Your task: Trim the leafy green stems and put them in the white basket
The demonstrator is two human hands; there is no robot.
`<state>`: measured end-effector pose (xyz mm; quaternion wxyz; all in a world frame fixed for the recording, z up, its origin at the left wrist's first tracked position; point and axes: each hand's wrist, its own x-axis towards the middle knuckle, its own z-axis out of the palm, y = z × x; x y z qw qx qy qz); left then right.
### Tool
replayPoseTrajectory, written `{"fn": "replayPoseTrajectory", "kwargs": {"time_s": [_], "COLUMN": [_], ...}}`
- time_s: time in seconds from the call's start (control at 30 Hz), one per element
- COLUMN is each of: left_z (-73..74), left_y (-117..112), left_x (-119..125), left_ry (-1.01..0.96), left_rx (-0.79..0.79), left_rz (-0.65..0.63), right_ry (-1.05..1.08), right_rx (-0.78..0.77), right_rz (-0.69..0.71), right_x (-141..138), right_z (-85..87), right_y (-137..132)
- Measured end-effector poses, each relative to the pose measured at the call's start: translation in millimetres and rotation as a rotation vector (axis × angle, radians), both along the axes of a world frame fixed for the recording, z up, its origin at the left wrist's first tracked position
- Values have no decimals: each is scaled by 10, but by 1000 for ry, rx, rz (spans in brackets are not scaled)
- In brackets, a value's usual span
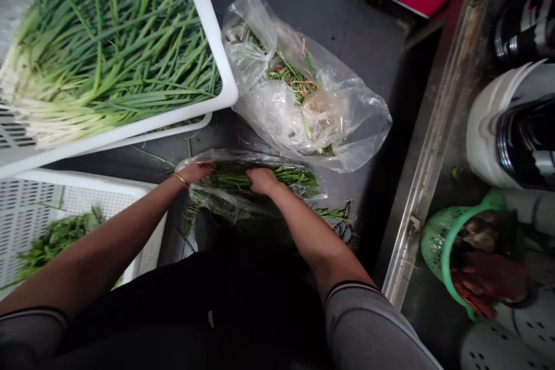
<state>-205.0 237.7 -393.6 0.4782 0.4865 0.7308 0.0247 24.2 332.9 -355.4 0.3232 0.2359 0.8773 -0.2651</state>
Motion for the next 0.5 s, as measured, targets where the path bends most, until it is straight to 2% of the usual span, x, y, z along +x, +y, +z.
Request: {"fn": "replayPoseTrajectory", "kwargs": {"time_s": [0.03, 0.1, 0.2, 0.27, 0.33, 0.4, 0.5], "left_z": [35, 109, 190, 210, 217, 225, 244], "left_y": [-2, -13, -44, -75, -113, -145, -138], "left_x": [7, 23, 73, 128, 201, 289, 426], "left_ry": [-30, -183, -496, -561, -420, -216, -30], "left_rx": [-5, -16, -22, 35, 168, 277, 242], "left_rz": [17, 130, 414, 620, 770, 824, 701], "right_ry": [-11, -24, -34, -41, -52, -64, -72], "right_rx": [-15, -43, -87, -104, -106, -108, -131], "right_rz": [-8, -23, -44, -69, -107, -145, -171], "right_x": [-20, -59, -90, -90, -79, -67, -63], "right_z": [-17, -41, -53, -60, -73, -91, -112], "right_y": [18, 63, 137, 176, 208, 239, 284]}}
